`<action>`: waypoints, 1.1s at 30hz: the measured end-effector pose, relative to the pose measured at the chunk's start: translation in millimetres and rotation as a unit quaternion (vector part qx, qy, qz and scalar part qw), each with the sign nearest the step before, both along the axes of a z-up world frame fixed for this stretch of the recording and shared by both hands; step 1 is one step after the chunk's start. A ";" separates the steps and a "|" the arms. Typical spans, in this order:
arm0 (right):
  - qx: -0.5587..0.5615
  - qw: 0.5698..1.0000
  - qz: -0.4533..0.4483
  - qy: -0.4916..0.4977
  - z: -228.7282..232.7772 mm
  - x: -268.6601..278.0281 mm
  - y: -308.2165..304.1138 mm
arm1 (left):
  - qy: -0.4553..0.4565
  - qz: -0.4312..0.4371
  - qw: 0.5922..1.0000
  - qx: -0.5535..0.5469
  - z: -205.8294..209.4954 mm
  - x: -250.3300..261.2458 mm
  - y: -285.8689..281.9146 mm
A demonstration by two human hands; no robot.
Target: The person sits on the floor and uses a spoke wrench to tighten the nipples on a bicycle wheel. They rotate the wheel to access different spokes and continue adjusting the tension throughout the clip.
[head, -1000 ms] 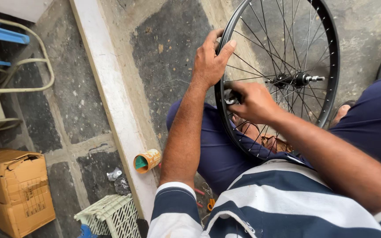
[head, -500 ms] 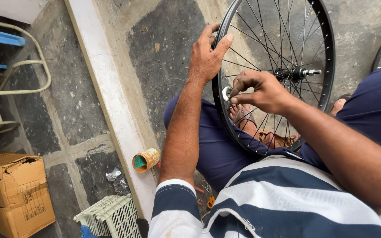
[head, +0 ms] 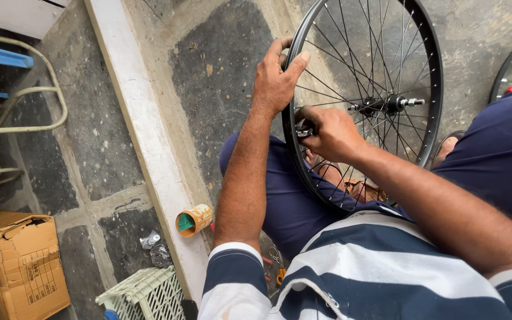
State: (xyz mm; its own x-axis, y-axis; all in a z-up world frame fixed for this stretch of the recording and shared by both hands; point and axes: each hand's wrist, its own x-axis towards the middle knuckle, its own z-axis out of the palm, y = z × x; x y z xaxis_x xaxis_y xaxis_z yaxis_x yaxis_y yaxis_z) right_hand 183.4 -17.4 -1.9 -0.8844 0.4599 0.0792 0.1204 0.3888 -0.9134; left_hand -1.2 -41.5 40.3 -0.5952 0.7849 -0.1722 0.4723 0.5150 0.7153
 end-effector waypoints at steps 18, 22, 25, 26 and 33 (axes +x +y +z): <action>-0.158 0.987 0.001 -0.022 2.6 1.3 5.5 | -0.004 -0.012 1.000 0.029 -5.7 -4.5 1.5; -0.108 0.991 0.046 0.059 8.3 7.0 10.4 | 0.000 -0.018 0.999 0.027 -6.0 -6.0 -1.3; -0.227 0.971 0.060 0.050 4.5 11.6 18.1 | 0.002 -0.029 0.999 0.046 -9.7 -6.8 -0.2; -0.251 0.965 0.057 0.039 6.0 9.1 19.1 | 0.004 -0.026 0.999 0.036 -9.5 -7.2 2.4; -0.277 0.958 0.069 0.022 5.7 9.6 14.9 | -0.008 -0.032 0.997 0.067 -15.2 -11.6 0.8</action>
